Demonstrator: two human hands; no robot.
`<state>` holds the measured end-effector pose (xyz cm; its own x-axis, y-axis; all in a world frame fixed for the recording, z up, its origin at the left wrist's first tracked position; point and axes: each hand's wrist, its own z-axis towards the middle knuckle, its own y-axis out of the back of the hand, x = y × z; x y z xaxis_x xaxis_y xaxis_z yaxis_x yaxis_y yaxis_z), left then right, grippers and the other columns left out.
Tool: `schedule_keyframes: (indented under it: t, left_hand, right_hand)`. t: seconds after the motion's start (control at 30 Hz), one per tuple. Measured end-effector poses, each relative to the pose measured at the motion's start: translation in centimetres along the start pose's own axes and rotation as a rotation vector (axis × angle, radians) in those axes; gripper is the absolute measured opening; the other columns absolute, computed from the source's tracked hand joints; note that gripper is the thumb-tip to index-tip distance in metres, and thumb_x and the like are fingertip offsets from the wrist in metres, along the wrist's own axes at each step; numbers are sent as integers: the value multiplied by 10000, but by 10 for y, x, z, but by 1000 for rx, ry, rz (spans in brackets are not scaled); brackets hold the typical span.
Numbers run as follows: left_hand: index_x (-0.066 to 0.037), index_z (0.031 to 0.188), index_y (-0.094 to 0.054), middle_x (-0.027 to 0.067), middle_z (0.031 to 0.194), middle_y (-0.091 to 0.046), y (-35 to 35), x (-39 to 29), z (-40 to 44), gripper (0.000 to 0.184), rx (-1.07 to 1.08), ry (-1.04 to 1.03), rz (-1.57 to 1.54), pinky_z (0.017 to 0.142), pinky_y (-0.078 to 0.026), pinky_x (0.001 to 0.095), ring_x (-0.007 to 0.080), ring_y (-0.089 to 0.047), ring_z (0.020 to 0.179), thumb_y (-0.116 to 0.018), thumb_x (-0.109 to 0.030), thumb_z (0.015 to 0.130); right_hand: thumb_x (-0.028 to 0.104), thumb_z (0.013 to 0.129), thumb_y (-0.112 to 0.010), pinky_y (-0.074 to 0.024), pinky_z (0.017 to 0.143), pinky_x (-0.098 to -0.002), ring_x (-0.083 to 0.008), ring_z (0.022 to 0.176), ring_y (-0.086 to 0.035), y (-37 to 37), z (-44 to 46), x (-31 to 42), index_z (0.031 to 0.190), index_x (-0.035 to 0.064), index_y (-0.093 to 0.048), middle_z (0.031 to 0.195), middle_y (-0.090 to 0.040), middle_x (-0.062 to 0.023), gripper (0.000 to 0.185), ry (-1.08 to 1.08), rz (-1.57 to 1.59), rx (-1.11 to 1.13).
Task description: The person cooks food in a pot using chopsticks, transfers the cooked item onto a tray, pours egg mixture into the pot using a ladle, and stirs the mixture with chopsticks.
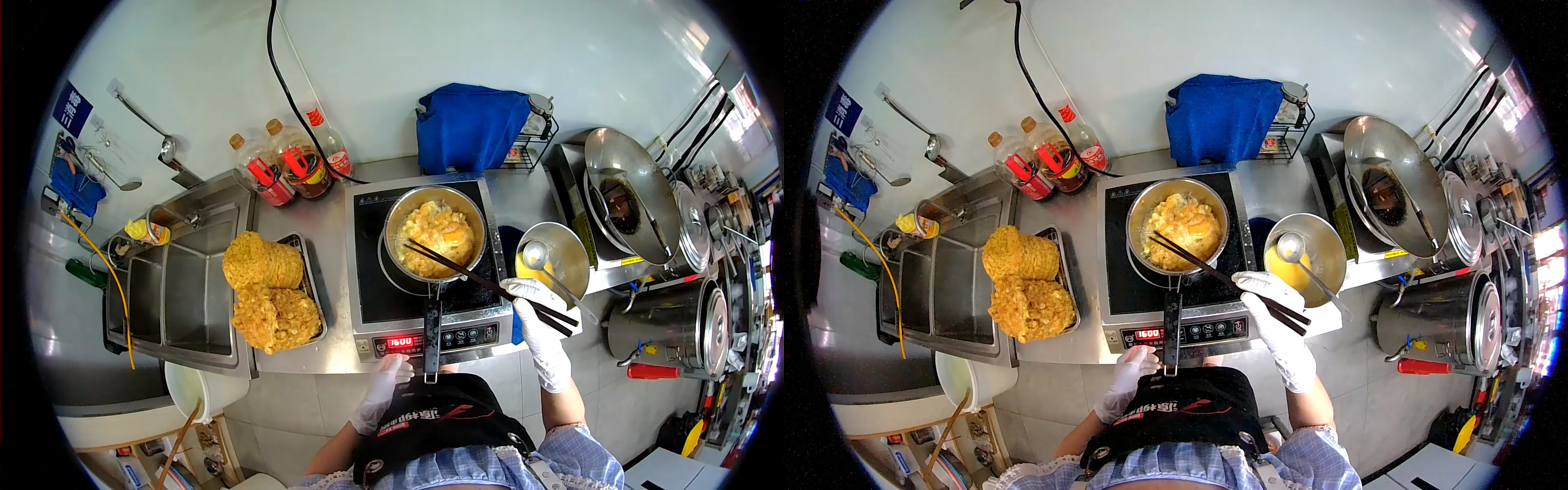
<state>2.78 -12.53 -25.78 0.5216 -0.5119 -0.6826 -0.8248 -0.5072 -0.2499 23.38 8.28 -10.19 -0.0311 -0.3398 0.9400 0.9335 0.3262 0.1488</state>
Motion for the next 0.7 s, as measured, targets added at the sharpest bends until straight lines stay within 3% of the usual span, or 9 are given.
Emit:
schedule_keyframes:
  t: [0.3,0.47,0.7]
  left_hand:
    - [-23,1021,-566,70,810,-610,5,2,0,303,5,-8,2,654,-500,260,157,-608,696,-449,-292,947]
    - [-26,1032,-566,67,807,-626,9,6,2,292,0,-2,6,649,-513,268,164,-624,694,-461,-284,944]
    - [-22,1030,-556,73,812,-625,6,4,4,293,21,9,5,669,-514,281,173,-626,711,-449,-282,948]
  right_hand:
    - [16,759,-619,-488,818,-328,-243,879,-629,8,-3,19,883,-22,-648,933,-656,-159,133,16,17,-35]
    - [13,749,-626,-492,797,-326,-250,852,-627,12,-1,23,874,-37,-639,925,-653,-161,136,113,-26,83]
    - [10,734,-636,-492,784,-324,-253,854,-623,10,2,29,876,-49,-634,937,-652,-164,154,49,-63,123]
